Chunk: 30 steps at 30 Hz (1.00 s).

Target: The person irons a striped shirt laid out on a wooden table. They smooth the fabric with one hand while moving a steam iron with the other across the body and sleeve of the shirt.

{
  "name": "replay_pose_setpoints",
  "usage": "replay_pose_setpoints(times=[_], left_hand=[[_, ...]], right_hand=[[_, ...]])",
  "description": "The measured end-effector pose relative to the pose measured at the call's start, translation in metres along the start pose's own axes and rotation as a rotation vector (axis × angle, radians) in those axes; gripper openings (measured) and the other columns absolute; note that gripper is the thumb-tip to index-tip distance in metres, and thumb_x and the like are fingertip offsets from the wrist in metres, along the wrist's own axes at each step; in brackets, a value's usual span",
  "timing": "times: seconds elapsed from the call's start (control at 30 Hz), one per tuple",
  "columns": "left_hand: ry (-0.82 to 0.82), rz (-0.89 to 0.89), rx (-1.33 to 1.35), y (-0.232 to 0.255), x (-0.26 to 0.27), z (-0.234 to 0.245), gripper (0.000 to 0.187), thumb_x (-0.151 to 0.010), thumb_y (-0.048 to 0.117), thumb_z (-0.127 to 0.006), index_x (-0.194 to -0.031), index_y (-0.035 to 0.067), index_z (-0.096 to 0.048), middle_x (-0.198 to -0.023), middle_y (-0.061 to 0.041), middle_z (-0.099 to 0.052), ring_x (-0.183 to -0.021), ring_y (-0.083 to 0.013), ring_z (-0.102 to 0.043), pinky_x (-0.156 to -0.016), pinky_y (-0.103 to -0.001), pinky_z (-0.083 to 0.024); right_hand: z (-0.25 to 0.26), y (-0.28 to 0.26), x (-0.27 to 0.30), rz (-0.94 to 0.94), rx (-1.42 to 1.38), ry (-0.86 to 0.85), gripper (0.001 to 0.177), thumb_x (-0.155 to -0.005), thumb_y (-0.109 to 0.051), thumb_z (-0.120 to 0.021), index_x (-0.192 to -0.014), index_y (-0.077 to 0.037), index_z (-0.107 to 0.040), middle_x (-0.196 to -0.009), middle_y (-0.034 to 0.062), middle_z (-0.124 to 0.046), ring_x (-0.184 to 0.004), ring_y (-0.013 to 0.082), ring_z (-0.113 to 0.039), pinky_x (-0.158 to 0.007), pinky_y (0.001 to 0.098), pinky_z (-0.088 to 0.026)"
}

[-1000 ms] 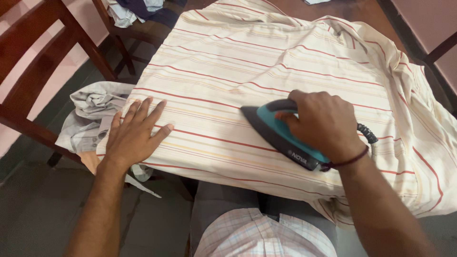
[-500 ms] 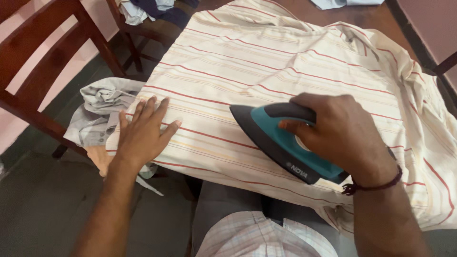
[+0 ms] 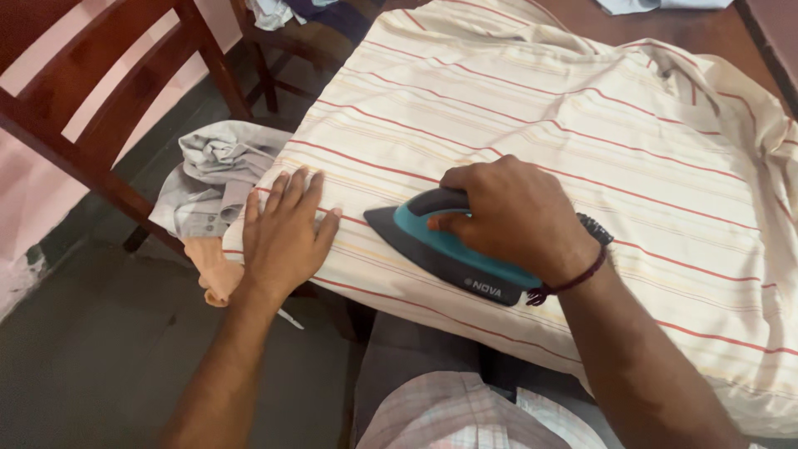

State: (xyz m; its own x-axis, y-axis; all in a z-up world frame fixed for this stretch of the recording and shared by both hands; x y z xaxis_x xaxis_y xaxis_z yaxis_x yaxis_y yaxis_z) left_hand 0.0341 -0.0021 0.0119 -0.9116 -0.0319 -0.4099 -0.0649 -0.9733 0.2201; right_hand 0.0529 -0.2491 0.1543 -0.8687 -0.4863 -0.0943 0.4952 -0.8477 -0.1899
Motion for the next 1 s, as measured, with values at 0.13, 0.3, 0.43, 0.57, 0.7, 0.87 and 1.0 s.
replay_pose_setpoints(times=[0.13,0.3,0.43,0.57,0.7,0.87,1.0], left_hand=[[0.008,-0.010,-0.018,0.000,0.000,-0.002,0.063,-0.100,0.045,-0.051,-0.149,0.007,-0.050,-0.155,-0.018,-0.047,-0.145,-0.0379,-0.040,-0.115,-0.063,-0.023],[0.015,-0.002,-0.024,0.001,0.000,-0.001,0.064,-0.098,0.045,-0.051,-0.150,0.008,-0.050,-0.155,-0.018,-0.047,-0.145,-0.0368,-0.040,-0.116,-0.063,-0.023],[0.002,0.009,-0.018,0.000,-0.001,-0.001,0.063,-0.099,0.045,-0.051,-0.149,0.008,-0.050,-0.155,-0.018,-0.047,-0.146,-0.0374,-0.038,-0.116,-0.063,-0.022],[-0.001,0.012,-0.037,0.000,0.000,-0.002,0.064,-0.099,0.046,-0.050,-0.150,0.007,-0.049,-0.157,-0.018,-0.046,-0.147,-0.0366,-0.037,-0.117,-0.062,-0.022],[-0.007,0.025,-0.042,-0.001,0.000,-0.004,0.067,-0.099,0.047,-0.049,-0.151,0.005,-0.047,-0.157,-0.019,-0.044,-0.147,-0.0362,-0.036,-0.116,-0.062,-0.022],[-0.016,0.021,-0.026,-0.003,-0.003,-0.004,0.068,-0.099,0.048,-0.049,-0.151,0.003,-0.046,-0.158,-0.018,-0.043,-0.147,-0.0351,-0.035,-0.116,-0.063,-0.021],[-0.029,0.023,-0.035,-0.003,-0.001,-0.005,0.068,-0.100,0.047,-0.049,-0.150,0.001,-0.046,-0.158,-0.017,-0.044,-0.149,-0.0338,-0.035,-0.116,-0.063,-0.022]], right_hand=[[-0.003,0.012,-0.009,-0.010,0.029,0.055,0.033,-0.080,-0.045,-0.079,-0.098,-0.017,-0.079,-0.080,0.0134,-0.075,-0.078,0.0360,-0.072,-0.070,0.0481,-0.056],[-0.002,0.030,-0.024,-0.116,0.119,0.152,0.035,-0.084,-0.048,-0.079,-0.099,-0.016,-0.079,-0.082,0.0142,-0.075,-0.078,0.0378,-0.071,-0.068,0.0495,-0.056],[-0.004,0.032,-0.019,-0.073,0.084,0.132,0.033,-0.084,-0.047,-0.078,-0.099,-0.018,-0.078,-0.081,0.0118,-0.075,-0.076,0.0364,-0.072,-0.066,0.0489,-0.055],[-0.002,0.028,-0.009,0.085,0.039,0.018,0.033,-0.079,-0.046,-0.078,-0.100,-0.022,-0.078,-0.078,0.0100,-0.075,-0.076,0.0349,-0.072,-0.064,0.0481,-0.055],[0.002,0.030,-0.001,0.221,-0.008,0.012,0.035,-0.075,-0.045,-0.080,-0.100,-0.022,-0.077,-0.078,0.0083,-0.076,-0.074,0.0345,-0.072,-0.062,0.0479,-0.055],[-0.004,0.036,-0.016,-0.012,0.081,0.111,0.035,-0.082,-0.048,-0.078,-0.099,-0.018,-0.077,-0.079,0.0140,-0.075,-0.075,0.0369,-0.072,-0.064,0.0497,-0.055],[-0.009,0.032,-0.024,-0.153,0.163,0.220,0.039,-0.088,-0.049,-0.076,-0.093,-0.010,-0.076,-0.081,0.0175,-0.073,-0.077,0.0379,-0.072,-0.065,0.0508,-0.055]])
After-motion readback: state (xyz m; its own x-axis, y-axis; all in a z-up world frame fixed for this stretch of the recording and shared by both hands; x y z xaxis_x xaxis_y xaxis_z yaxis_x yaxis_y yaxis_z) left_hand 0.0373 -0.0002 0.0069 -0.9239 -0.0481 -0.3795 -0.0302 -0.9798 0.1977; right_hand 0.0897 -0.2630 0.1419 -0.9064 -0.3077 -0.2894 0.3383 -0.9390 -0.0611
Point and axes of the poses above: each hand's wrist, its own x-axis away from the middle knuckle, its own z-axis out of the back of the hand, y = z × x, the point moved 4 cm from there along -x, towards the middle knuckle
